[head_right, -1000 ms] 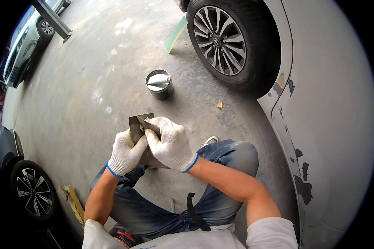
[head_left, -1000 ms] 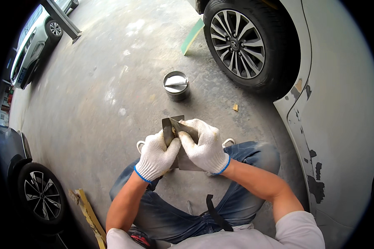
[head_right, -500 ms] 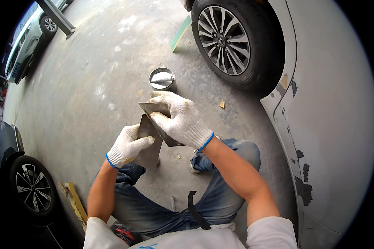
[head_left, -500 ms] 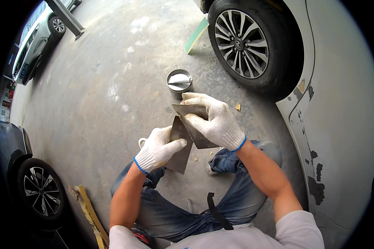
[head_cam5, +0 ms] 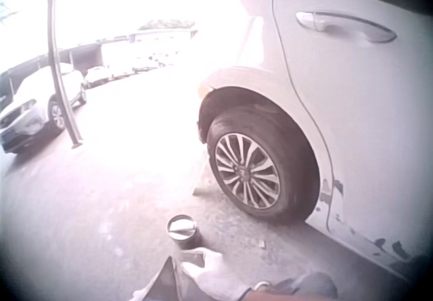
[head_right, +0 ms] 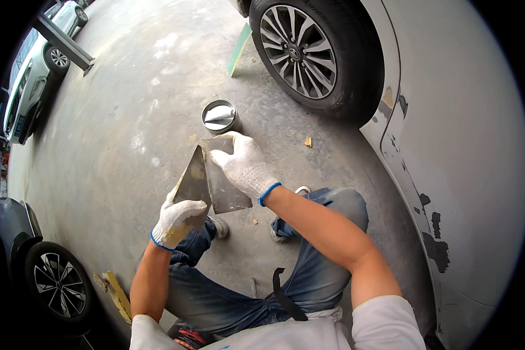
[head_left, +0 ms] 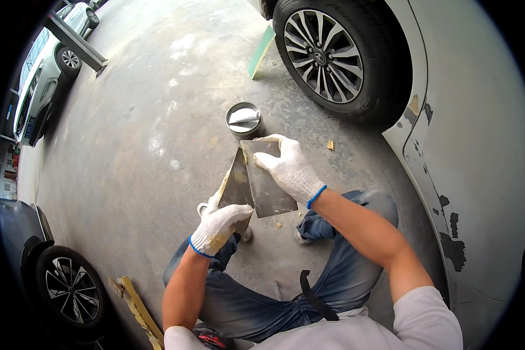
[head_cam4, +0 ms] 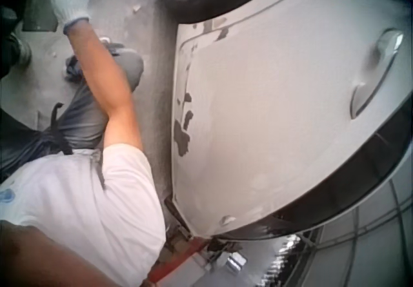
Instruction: The person applies yellow body filler to a white car's rear bumper and side panel using a yellow plastic spreader and a metal putty knife. They smooth the filler over damaged areas, scrape excess material from the tools, and move between the bumper and the side panel to continue the repair.
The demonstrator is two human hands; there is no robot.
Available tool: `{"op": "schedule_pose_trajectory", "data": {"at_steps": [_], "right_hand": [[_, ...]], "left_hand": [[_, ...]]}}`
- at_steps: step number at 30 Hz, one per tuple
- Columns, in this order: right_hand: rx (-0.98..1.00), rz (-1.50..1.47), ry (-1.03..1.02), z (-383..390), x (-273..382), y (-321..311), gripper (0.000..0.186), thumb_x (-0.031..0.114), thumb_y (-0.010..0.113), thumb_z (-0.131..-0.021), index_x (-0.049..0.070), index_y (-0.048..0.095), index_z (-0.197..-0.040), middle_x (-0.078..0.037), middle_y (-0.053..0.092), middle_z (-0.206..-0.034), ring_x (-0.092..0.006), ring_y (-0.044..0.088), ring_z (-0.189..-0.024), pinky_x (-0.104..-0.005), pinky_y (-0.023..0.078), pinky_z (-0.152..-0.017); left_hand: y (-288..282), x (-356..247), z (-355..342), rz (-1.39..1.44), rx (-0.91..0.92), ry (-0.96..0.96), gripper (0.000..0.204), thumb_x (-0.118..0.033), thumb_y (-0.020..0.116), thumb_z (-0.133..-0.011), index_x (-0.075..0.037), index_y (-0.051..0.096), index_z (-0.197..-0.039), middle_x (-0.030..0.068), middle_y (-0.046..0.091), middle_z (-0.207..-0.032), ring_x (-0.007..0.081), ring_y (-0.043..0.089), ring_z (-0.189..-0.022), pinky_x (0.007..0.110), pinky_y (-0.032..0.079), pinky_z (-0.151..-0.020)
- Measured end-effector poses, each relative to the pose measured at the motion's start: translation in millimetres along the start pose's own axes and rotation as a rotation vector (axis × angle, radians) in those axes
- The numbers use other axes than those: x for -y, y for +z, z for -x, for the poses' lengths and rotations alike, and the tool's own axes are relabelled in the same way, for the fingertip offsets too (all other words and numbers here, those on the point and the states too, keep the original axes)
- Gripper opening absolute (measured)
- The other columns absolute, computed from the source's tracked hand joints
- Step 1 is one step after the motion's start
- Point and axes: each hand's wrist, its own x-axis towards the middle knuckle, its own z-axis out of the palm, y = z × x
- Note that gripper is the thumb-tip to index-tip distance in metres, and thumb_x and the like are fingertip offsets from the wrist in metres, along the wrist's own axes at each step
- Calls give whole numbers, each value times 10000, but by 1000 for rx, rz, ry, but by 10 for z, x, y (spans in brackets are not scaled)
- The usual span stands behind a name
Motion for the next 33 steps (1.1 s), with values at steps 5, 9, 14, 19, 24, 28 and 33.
{"op": "schedule_pose_trajectory", "data": {"at_steps": [5,9,14,19,24,28,33], "right_hand": [[186,244,-258,275,62,141,277,119,649,-866,-37,667,-1095,-158,719,-926,-161,680,-930,-326,526,-823],[81,163,-79,46,147,-7,302,169,668,-834,-38,680,-1054,-213,718,-932,-249,711,-907,-365,545,-817],[190,110,-130,78,97,-64,299,155,657,-835,-39,676,-1061,-185,726,-920,-224,710,-906,-348,549,-803],[412,235,-232,204,81,63,411,191,699,-810,-48,668,-1143,-185,723,-990,-208,688,-960,-330,525,-861],[238,161,-180,-44,61,-53,454,154,688,-852,-11,620,-1269,-156,705,-1133,-180,670,-1019,-319,527,-908],[108,35,-131,-76,-35,-113,397,138,701,-860,-7,632,-1224,-131,709,-1069,-174,667,-966,-310,533,-856],[-114,8,-223,-53,-144,87,423,174,701,-872,20,605,-1254,-158,676,-1159,-226,635,-1076,-348,493,-934]], "left_hand": [[-186,151,-104,155,-21,10,472,124,661,-773,19,617,-1231,122,697,-1011,208,688,-875,311,569,-781],[-250,181,-104,360,119,-34,467,102,626,-830,1,569,-1282,138,687,-1034,223,692,-867,341,582,-784],[-73,133,-110,81,29,-80,468,98,620,-849,-15,555,-1298,131,689,-1023,227,693,-915,316,569,-774],[-237,167,-200,152,107,-229,519,90,674,-808,-9,530,-1296,130,682,-980,203,687,-869,291,561,-772],[-392,58,-265,-447,223,191,330,-56,657,-885,-16,606,-1208,109,694,-1035,212,697,-910,359,585,-765],[-160,-185,-194,410,123,-81,419,-234,624,-946,-10,565,-1295,133,658,-1174,264,649,-1097,420,541,-955],[47,36,-162,-347,-69,479,369,-144,719,-893,14,602,-1205,119,693,-1076,193,658,-967,328,517,-851]]}}
